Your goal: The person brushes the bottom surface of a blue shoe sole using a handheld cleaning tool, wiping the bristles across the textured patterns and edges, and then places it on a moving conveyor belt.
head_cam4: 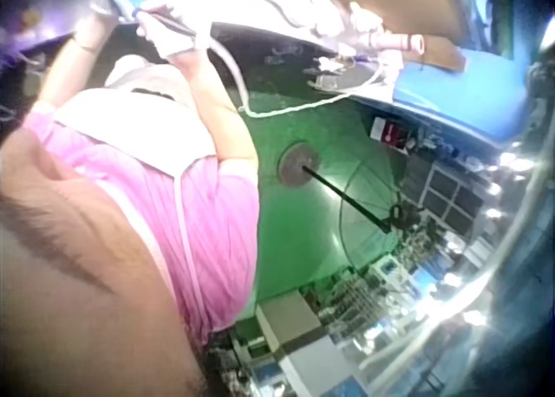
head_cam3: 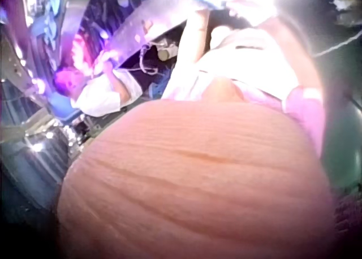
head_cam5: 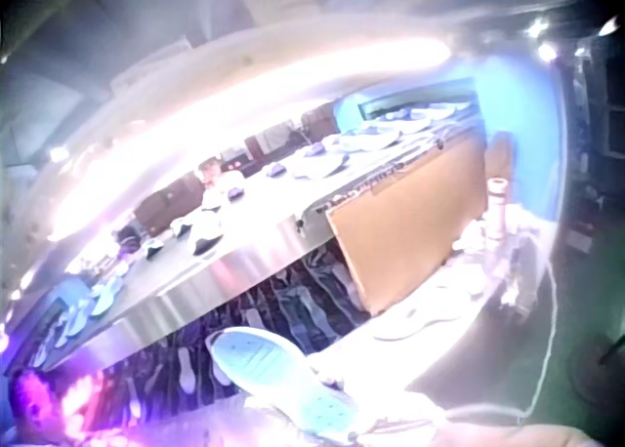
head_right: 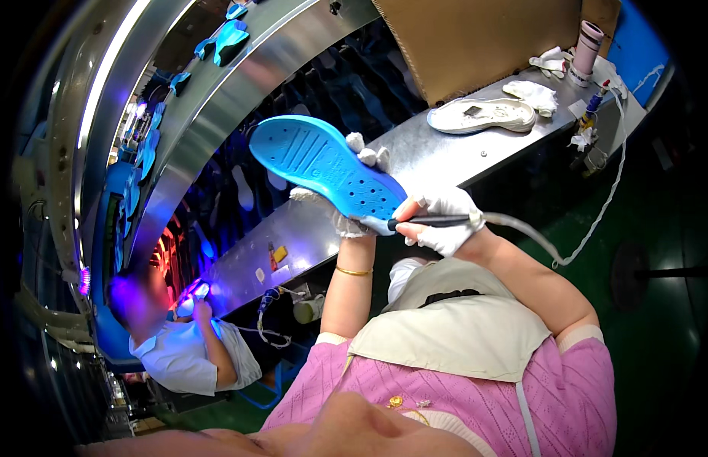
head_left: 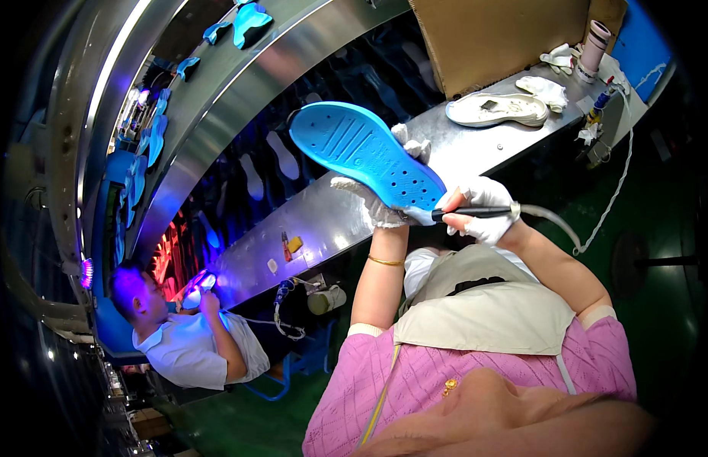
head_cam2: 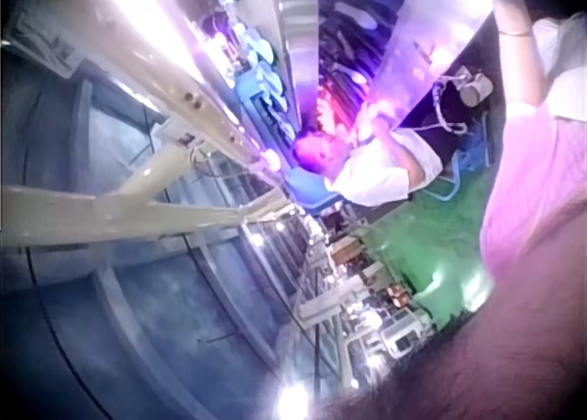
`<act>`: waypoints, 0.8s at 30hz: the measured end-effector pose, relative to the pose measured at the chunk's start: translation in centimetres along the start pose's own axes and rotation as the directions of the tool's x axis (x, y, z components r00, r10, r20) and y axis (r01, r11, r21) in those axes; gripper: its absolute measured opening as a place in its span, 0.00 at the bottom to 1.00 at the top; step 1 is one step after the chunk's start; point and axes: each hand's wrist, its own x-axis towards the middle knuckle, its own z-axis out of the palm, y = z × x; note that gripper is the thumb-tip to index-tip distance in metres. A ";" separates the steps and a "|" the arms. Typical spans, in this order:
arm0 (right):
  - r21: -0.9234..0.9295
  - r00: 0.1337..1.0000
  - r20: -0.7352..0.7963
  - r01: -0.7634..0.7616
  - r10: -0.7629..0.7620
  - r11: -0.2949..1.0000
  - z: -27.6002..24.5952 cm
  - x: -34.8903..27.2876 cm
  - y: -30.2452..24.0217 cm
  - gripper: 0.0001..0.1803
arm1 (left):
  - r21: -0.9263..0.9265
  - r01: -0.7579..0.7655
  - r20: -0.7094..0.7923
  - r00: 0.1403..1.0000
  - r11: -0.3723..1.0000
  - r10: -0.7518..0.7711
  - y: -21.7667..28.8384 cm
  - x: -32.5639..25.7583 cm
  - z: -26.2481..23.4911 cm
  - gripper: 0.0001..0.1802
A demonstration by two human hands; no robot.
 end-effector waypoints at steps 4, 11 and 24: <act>0.301 0.989 -0.055 -0.116 0.139 0.947 -1.0 0.7 -0.9 0.07 | 0.190 0.048 -0.072 0.997 0.981 -0.035 1.3 -0.1 0.7 0.63; -0.230 0.995 0.044 -0.072 0.085 0.971 -2.7 1.8 -0.3 0.08 | 0.572 0.338 -0.251 0.940 0.747 -0.232 2.7 1.0 0.9 0.60; -0.439 0.964 0.183 -0.095 0.192 0.894 -3.6 3.0 -1.2 0.07 | 0.528 0.776 -0.627 0.630 0.345 -0.458 3.3 5.5 2.3 0.41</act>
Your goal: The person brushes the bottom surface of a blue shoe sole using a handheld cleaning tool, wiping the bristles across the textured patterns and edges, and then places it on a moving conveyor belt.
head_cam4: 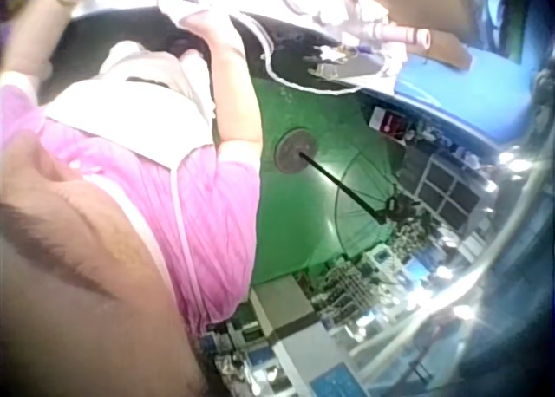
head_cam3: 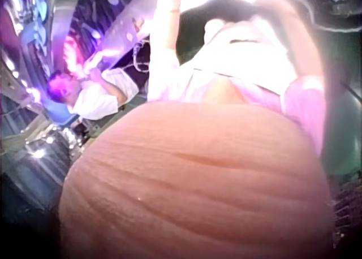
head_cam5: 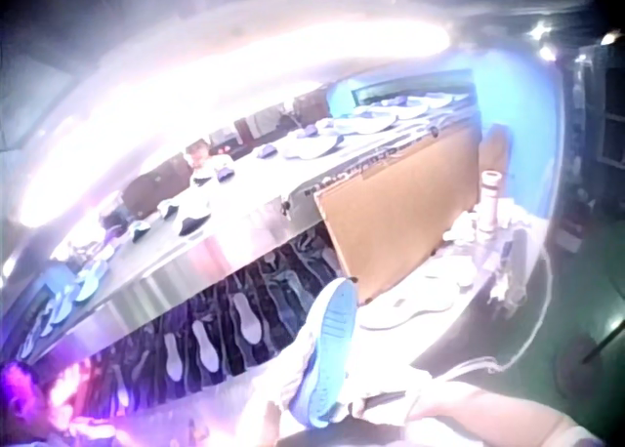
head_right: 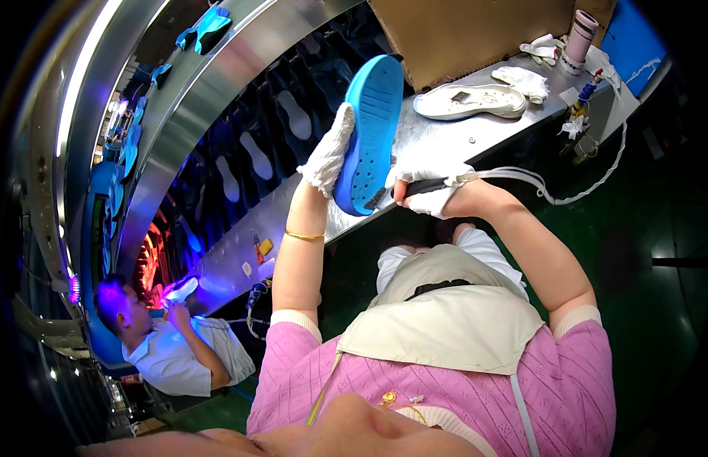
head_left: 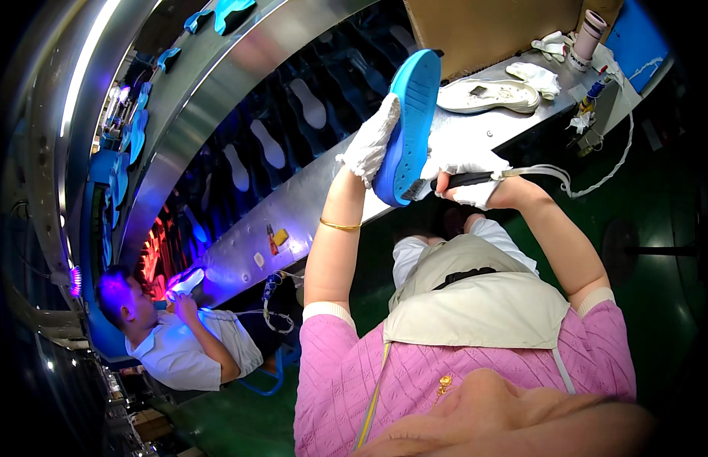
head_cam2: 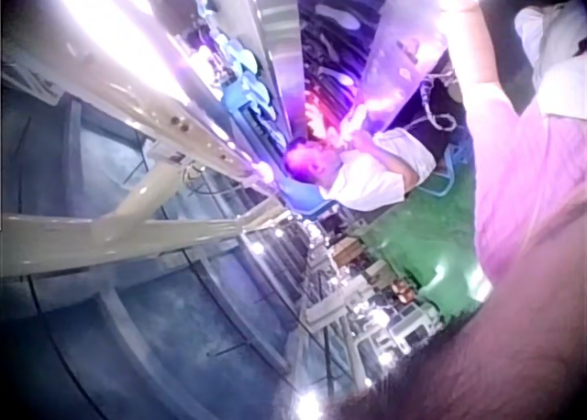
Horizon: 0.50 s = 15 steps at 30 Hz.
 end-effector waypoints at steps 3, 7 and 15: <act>0.235 0.992 0.083 -0.116 0.099 0.965 -0.9 -0.1 -0.6 0.08 | -0.010 0.027 -0.125 0.992 1.000 -0.028 -0.3 0.3 0.6 0.34; 0.195 0.991 -0.127 -0.009 0.035 0.981 -0.5 0.7 0.2 0.07 | -0.006 0.016 -0.235 0.972 1.000 -0.017 -0.6 1.2 0.4 0.32; 0.311 0.991 -0.132 0.026 0.016 0.950 -2.1 1.1 0.7 0.07 | -0.018 0.035 -0.143 0.989 0.999 -0.037 -0.9 1.3 -0.3 0.33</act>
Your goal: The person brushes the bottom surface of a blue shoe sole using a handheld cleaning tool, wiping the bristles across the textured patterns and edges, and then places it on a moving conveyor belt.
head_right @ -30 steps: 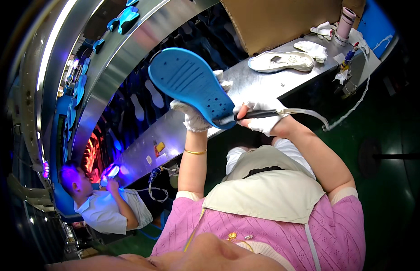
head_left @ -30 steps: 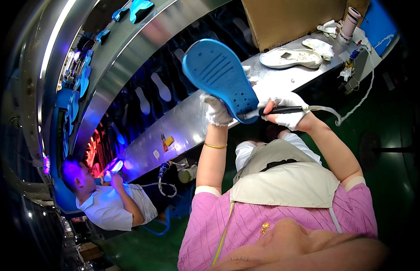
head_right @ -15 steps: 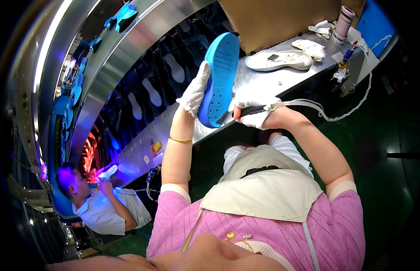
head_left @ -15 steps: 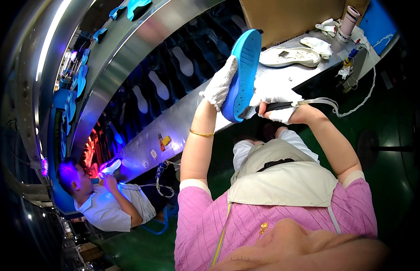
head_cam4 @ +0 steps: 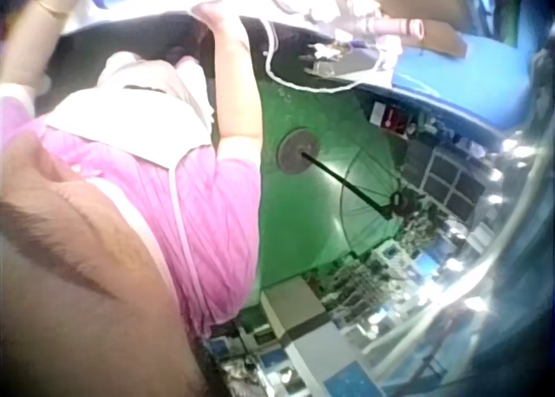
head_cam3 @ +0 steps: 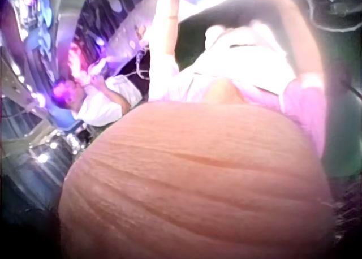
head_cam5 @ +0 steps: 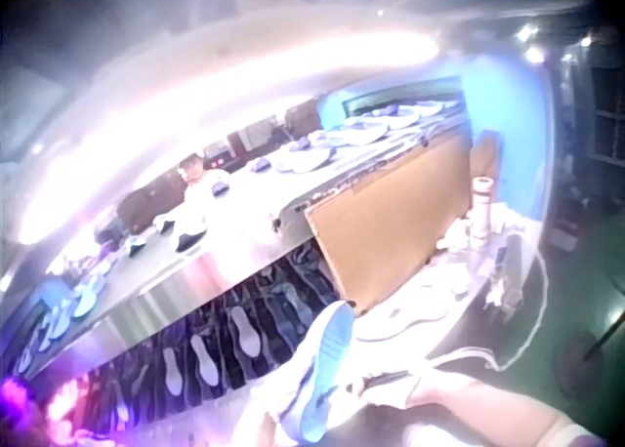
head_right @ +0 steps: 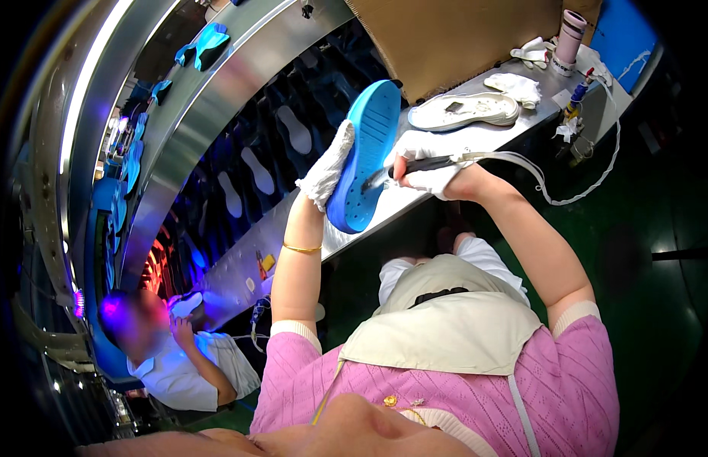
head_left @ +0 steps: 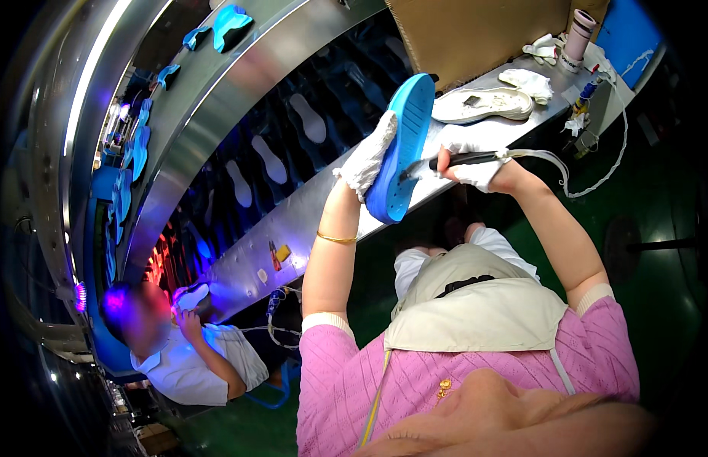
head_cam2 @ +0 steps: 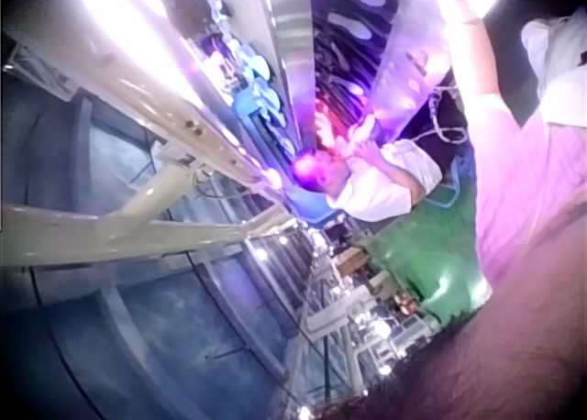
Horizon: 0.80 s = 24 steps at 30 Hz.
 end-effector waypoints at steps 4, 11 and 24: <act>-0.372 0.999 0.044 0.002 0.015 0.928 -0.5 -0.1 -0.4 0.06 | 0.001 0.022 -0.061 0.998 1.000 -0.022 0.9 -1.1 0.2 0.32; 0.014 0.991 -0.081 0.111 -0.109 0.994 -1.3 -1.0 -1.2 0.08 | 0.091 -0.698 -0.090 0.704 0.710 0.704 1.7 -3.7 -2.0 0.40; -0.282 0.839 -0.356 0.323 -0.411 0.904 0.8 -0.9 0.8 0.08 | -0.745 -0.061 0.172 0.945 0.665 0.279 -9.3 -4.0 3.3 0.39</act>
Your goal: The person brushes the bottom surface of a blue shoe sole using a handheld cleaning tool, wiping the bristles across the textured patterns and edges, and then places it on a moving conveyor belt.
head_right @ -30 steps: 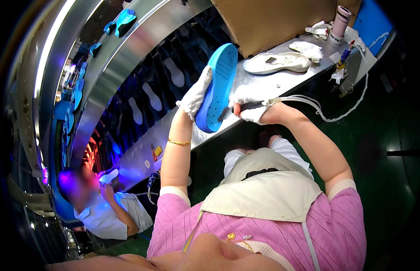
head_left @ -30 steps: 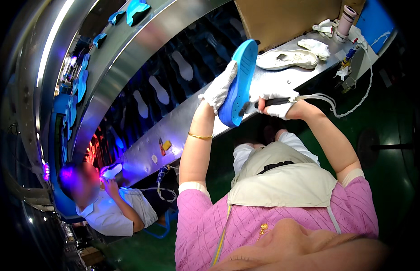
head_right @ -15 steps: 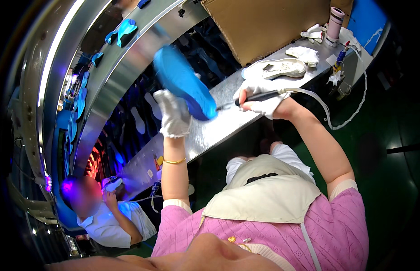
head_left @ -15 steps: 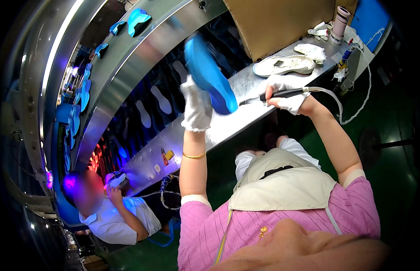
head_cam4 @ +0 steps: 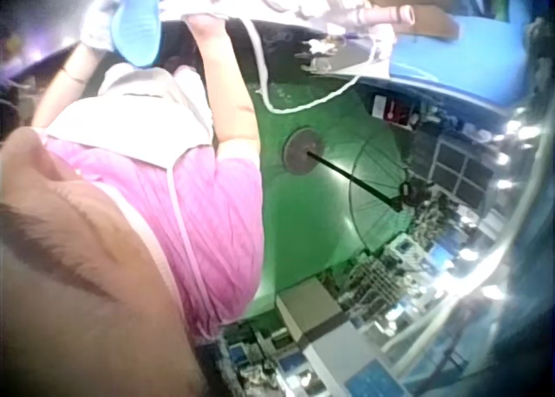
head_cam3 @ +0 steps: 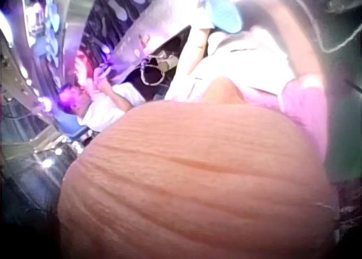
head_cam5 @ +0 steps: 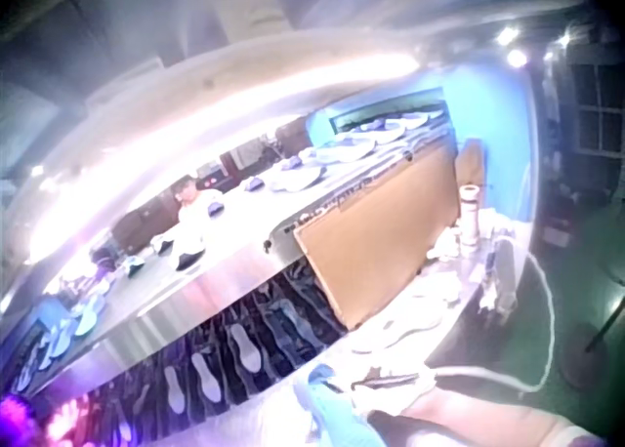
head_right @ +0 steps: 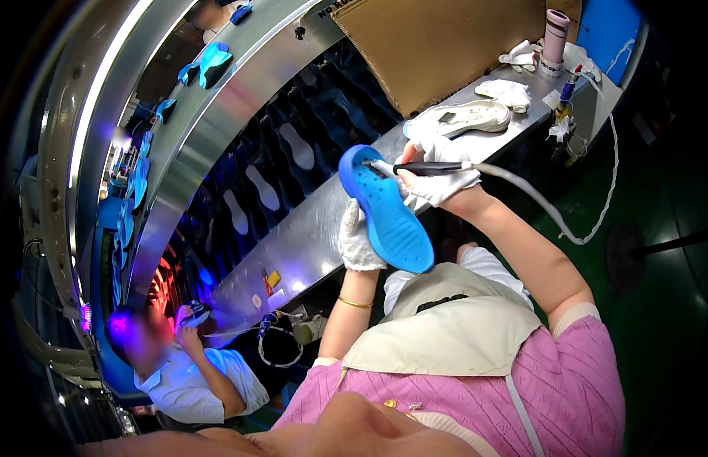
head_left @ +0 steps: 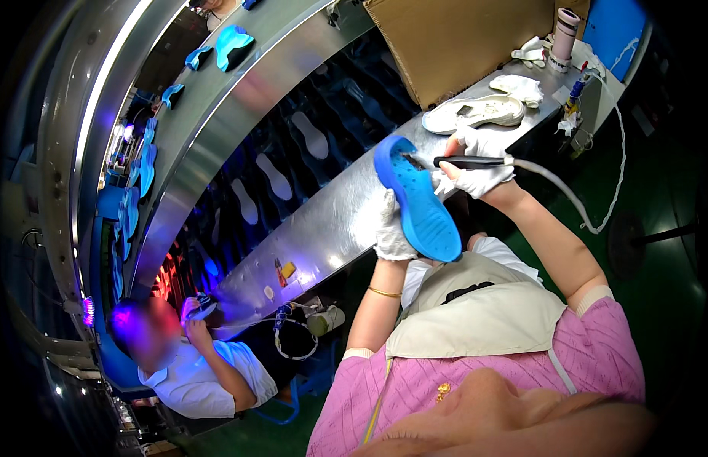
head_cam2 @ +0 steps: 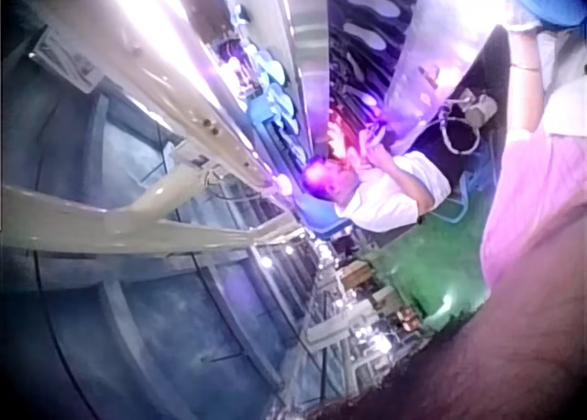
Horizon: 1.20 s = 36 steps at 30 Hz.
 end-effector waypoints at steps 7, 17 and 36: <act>-0.316 0.968 0.241 0.149 -0.073 0.937 1.5 -1.3 -2.2 0.08 | -0.016 -0.091 -0.258 0.962 0.996 0.084 -2.4 1.2 -1.3 0.39; -0.143 0.961 0.257 0.148 -0.107 0.979 2.5 -3.0 -1.1 0.08 | 0.041 -0.167 -0.184 0.968 0.985 0.171 -0.6 1.3 0.8 0.38; 0.068 0.973 0.143 -0.194 0.183 0.979 0.3 -1.2 -0.8 0.04 | 0.073 -0.352 -0.084 0.930 0.933 0.357 -0.3 0.9 1.3 0.39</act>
